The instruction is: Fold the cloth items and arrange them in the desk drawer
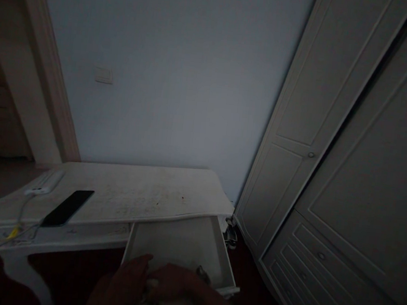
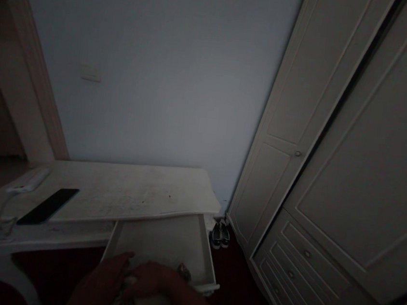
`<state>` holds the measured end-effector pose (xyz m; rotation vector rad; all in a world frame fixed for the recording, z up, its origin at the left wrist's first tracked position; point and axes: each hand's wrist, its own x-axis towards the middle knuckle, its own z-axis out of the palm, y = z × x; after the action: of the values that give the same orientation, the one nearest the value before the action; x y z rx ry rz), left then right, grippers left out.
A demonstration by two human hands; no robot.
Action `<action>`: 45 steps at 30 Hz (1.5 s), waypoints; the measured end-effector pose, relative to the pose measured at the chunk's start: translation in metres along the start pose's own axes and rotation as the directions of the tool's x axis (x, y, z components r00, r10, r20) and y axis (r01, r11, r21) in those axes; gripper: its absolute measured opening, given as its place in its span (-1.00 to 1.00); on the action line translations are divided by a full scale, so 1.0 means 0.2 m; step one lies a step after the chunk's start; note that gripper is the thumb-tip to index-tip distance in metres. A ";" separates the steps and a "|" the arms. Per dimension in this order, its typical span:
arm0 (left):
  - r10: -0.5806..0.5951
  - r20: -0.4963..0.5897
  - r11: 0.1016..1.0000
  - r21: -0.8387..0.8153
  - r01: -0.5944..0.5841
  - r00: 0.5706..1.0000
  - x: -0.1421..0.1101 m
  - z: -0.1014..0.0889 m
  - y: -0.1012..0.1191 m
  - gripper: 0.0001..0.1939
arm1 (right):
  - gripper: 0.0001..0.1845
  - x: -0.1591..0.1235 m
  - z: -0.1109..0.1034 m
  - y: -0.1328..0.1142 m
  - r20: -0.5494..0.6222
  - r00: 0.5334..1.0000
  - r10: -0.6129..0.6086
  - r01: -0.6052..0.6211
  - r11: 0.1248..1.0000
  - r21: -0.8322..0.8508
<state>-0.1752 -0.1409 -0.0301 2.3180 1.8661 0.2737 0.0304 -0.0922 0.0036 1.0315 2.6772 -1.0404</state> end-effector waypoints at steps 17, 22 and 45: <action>-0.029 0.049 0.998 -0.052 0.032 0.998 0.00 -0.09 0.09 -0.46 | -0.48 -0.46 -0.17 0.22 -0.116 0.922 0.370 -0.388 0.886 -0.256; 0.016 -0.011 0.998 -0.053 -0.017 1.000 -0.01 -0.01 0.04 -0.46 | -0.42 -0.29 -0.12 0.12 -0.055 0.969 0.241 -0.247 0.950 -0.194; 0.070 -0.003 0.998 -0.002 -0.070 0.998 -0.01 0.03 -0.02 -0.44 | -0.31 0.07 0.07 -0.01 -0.088 0.989 0.117 -0.105 0.986 0.134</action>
<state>-0.1787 -0.1422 -0.0364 2.3855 1.7880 0.2883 0.0167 -0.0942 -0.0105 1.2693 2.6191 -1.1837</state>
